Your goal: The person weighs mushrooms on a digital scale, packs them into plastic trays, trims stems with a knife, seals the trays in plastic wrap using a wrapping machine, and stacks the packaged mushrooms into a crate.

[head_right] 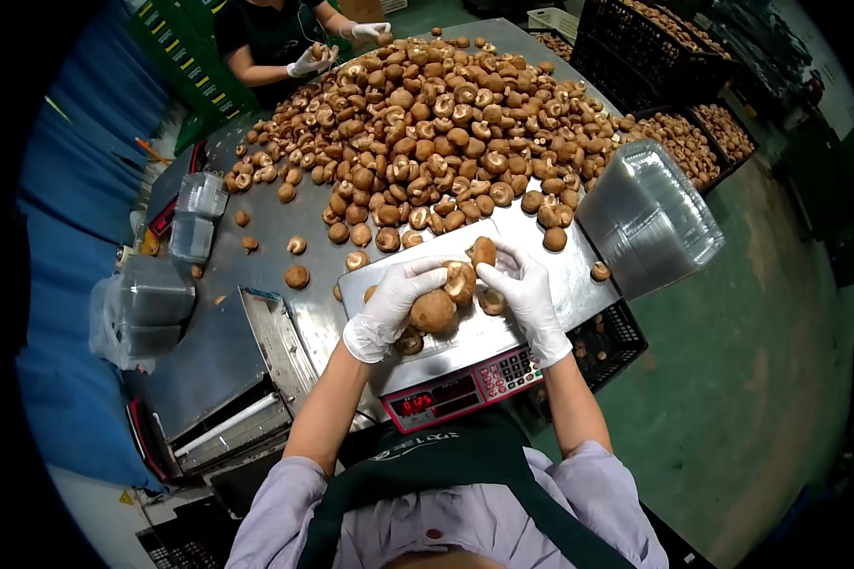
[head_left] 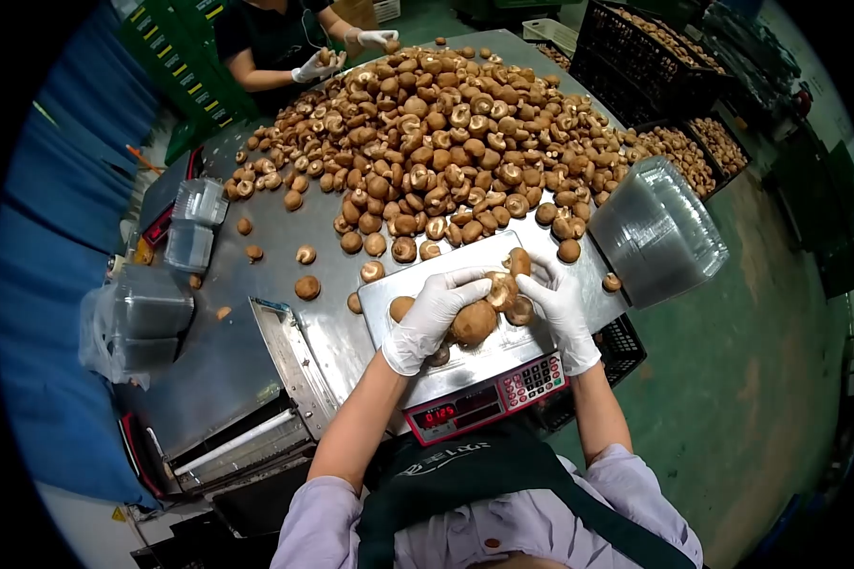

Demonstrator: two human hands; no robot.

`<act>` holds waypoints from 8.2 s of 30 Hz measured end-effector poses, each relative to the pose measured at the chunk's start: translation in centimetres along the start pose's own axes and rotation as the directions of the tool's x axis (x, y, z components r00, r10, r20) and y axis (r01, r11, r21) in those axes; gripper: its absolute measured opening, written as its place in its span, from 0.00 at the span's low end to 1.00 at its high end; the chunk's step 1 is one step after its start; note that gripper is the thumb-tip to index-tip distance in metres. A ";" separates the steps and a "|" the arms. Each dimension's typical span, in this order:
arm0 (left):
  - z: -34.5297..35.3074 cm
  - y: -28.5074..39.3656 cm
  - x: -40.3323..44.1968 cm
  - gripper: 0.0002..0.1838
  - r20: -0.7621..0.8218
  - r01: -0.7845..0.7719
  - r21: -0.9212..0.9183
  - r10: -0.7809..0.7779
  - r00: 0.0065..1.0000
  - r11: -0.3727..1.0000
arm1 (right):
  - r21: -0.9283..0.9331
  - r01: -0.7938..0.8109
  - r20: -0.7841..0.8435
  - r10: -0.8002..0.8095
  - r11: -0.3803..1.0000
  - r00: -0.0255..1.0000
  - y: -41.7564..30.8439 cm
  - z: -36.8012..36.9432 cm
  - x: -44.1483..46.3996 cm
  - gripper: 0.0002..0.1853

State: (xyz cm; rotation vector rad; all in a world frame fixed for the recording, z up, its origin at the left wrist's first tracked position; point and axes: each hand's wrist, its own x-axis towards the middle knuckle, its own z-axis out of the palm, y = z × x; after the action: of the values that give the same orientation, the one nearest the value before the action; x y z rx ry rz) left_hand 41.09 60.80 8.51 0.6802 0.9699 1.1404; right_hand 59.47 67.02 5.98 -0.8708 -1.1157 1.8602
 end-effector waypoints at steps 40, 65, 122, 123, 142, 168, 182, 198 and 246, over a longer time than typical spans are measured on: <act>-1.8 -1.9 -5.1 0.29 0.047 -0.114 0.989 0.520 0.853 0.098 | -0.870 0.386 0.236 -0.427 0.306 0.873 3.1 -2.7 -6.9 0.36; 1.0 -6.3 -2.4 0.38 0.321 -0.236 0.936 0.355 0.878 -0.262 | -0.808 0.362 0.148 -0.435 0.464 0.888 5.0 -3.9 -1.4 0.28; -40.0 5.5 -42.9 0.18 -0.736 0.466 0.672 0.452 0.504 0.575 | -0.800 0.104 0.327 0.285 0.590 0.901 15.7 40.8 -2.7 0.07; -39.8 5.2 -43.5 0.18 -0.727 0.435 0.678 0.448 0.521 0.593 | -0.826 0.108 0.319 0.302 0.553 0.899 15.7 40.9 -3.2 0.07; -35.2 4.4 -53.9 0.16 0.245 -0.227 0.767 -0.053 0.968 -0.600 | -0.166 0.912 0.893 0.336 -0.374 0.300 10.6 34.6 -11.0 0.18; -40.6 13.5 -45.8 0.23 -0.349 -0.361 0.787 0.844 0.408 0.500 | -0.476 0.681 0.550 -0.416 0.557 0.724 8.3 45.2 0.2 0.13; -41.5 4.4 -45.5 0.19 -0.675 0.090 0.154 0.039 0.737 0.984 | -0.762 0.361 0.429 0.002 0.538 0.903 17.6 39.9 0.2 0.17; -40.6 2.2 -44.4 0.18 -0.734 0.154 0.492 0.314 0.602 0.857 | -0.896 0.239 0.277 0.052 0.374 0.959 15.7 40.8 -6.0 0.21; -23.4 -21.8 -55.8 0.17 0.019 -0.020 0.124 0.018 1.000 0.992 | -0.296 -0.263 0.492 0.383 0.918 0.782 17.8 33.5 -23.6 0.25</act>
State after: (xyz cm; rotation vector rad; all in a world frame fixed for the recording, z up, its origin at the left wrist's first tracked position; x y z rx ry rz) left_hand 23.30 0.40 -4.77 0.8001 1.0273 1.0956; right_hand 37.18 28.33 6.20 -0.6951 -1.6169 2.4043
